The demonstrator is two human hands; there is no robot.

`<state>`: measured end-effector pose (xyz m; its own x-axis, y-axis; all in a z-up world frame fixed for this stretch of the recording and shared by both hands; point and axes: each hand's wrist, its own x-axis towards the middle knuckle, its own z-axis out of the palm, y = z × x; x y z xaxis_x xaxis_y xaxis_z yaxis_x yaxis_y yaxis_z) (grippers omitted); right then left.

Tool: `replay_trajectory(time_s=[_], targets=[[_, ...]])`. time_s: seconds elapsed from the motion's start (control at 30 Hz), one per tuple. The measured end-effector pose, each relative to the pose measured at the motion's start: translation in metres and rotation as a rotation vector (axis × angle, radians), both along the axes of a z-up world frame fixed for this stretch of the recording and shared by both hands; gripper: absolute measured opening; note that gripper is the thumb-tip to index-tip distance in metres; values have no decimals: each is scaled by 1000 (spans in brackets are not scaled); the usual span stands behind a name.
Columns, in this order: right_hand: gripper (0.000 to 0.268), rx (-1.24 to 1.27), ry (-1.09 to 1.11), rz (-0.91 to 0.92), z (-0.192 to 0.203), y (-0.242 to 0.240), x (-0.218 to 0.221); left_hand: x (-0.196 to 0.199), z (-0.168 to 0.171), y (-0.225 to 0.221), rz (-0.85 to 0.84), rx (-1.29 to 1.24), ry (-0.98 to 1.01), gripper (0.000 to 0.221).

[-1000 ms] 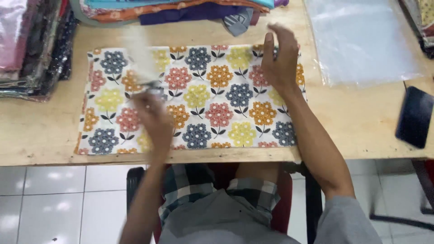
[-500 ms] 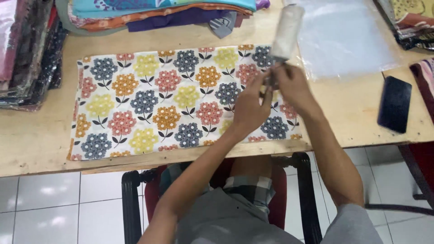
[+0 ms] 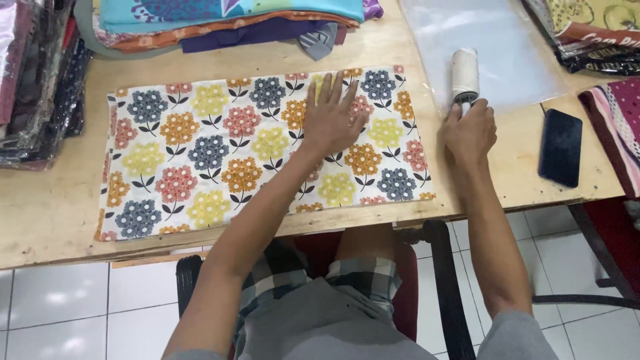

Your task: Using a lint roller to remove debris from a patterned piece of fabric, including folding the fabric to clean all sides.

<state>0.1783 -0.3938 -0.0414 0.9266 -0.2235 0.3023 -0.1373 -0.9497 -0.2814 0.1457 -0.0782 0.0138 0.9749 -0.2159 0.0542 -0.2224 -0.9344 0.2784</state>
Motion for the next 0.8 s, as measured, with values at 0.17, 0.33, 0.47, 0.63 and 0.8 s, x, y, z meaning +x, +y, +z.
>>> replay_trajectory(time_s=[0.17,0.33,0.47,0.63,0.8], targets=[[43,-115,-168,-9,59,59,-68,9,-12,0,1,-42,6,69],[52,51,300,18,86,93,-118,49,-18,-14,33,-169,-7,55],[50,-21,285,102,49,86,-142,93,-18,-37,-29,-159,88,62],[40,-181,-4,191,14,86,-154,121,6,-63,-131,-90,190,52],[34,101,214,145,34,88,-149,149,6,-61,-119,-150,366,13]])
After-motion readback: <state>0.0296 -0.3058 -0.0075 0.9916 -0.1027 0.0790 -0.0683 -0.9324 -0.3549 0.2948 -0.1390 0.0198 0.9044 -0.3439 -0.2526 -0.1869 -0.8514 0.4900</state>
